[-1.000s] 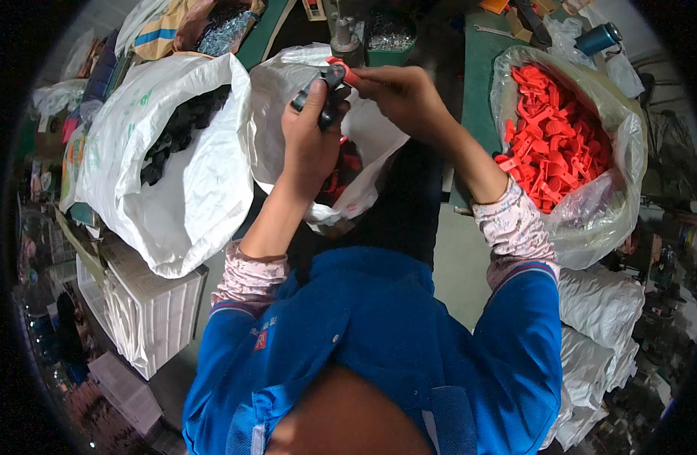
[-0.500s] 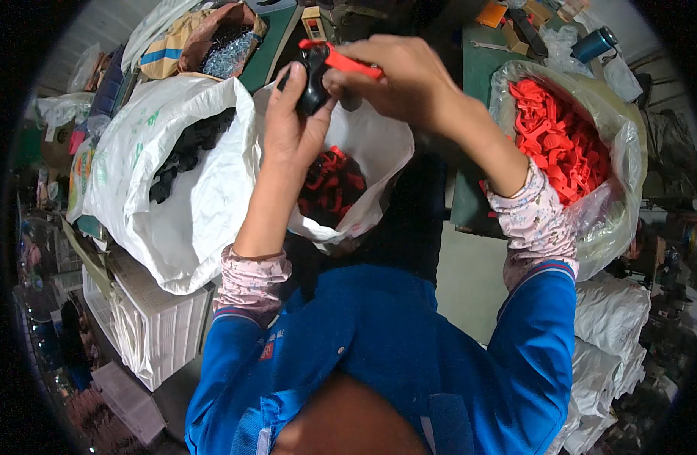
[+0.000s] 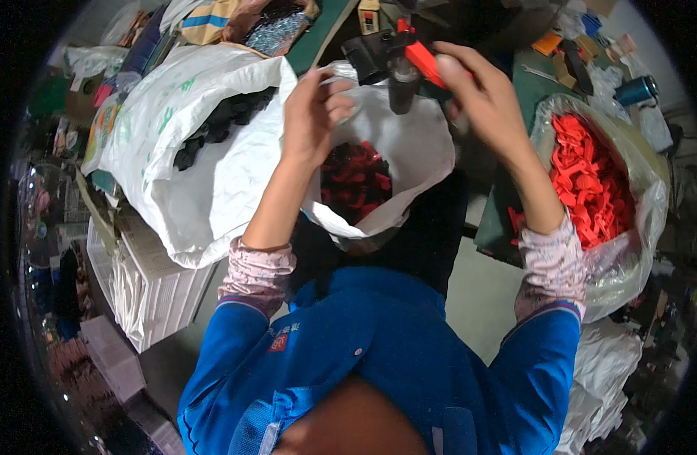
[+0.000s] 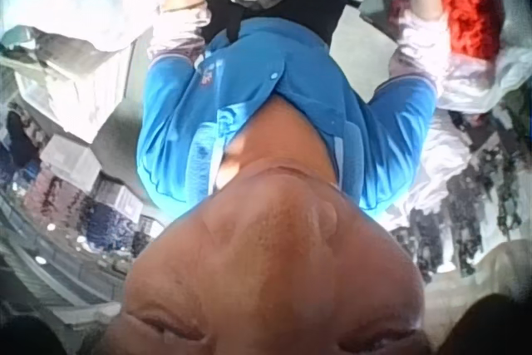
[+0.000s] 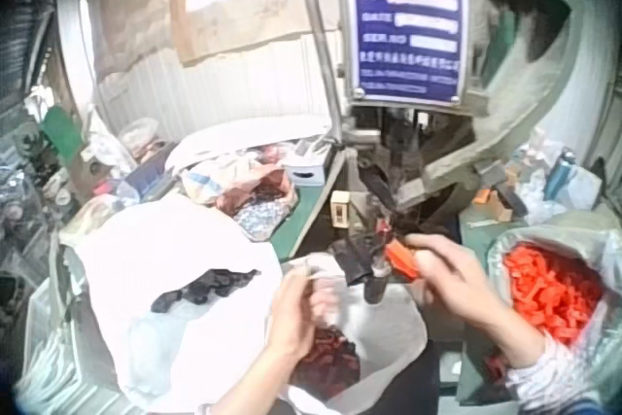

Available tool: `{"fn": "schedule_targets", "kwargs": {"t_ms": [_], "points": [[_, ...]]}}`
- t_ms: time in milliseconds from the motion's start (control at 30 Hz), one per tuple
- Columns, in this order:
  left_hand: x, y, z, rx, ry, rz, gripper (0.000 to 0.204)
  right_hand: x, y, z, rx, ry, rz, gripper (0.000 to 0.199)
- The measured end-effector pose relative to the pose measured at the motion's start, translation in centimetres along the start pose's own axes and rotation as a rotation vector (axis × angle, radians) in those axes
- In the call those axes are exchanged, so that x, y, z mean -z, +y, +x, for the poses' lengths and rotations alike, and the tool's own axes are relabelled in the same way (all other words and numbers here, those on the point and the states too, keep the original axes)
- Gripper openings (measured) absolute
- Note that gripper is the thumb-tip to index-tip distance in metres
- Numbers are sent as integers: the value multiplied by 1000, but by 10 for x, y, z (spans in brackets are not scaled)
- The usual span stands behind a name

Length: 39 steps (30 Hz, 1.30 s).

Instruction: The person repeatedly picks black plastic components from a white sack and red plastic pieces from a clear bag, then presses them together by hand. The assembled units are placed into a central white sack. The person continues this repetitive assembly cycle throughout the clip.

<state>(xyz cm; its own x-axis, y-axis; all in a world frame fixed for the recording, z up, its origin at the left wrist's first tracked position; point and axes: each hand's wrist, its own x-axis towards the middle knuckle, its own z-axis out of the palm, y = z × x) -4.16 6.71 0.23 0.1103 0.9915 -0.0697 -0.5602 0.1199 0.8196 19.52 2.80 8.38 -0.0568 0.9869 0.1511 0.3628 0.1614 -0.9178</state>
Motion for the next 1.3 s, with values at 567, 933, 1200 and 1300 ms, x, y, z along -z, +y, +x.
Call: {"fn": "schedule_targets", "kwargs": {"t_ms": [567, 933, 1200, 1300], "points": [[153, 195, 115, -634, 269, 797, 42, -68, 49, -133, -208, -44, 140, 31], [301, 152, 169, -40, 482, 1857, 42, -174, 28, -117, 68, -623, 136, 34], [336, 142, 211, 30, 518, 1963, 42, -269, 27, -89, -61, -799, 12, 74], [343, 133, 213, -15, 501, 1972, 43, -288, 44, -94, -32, -705, -40, 76]]}}
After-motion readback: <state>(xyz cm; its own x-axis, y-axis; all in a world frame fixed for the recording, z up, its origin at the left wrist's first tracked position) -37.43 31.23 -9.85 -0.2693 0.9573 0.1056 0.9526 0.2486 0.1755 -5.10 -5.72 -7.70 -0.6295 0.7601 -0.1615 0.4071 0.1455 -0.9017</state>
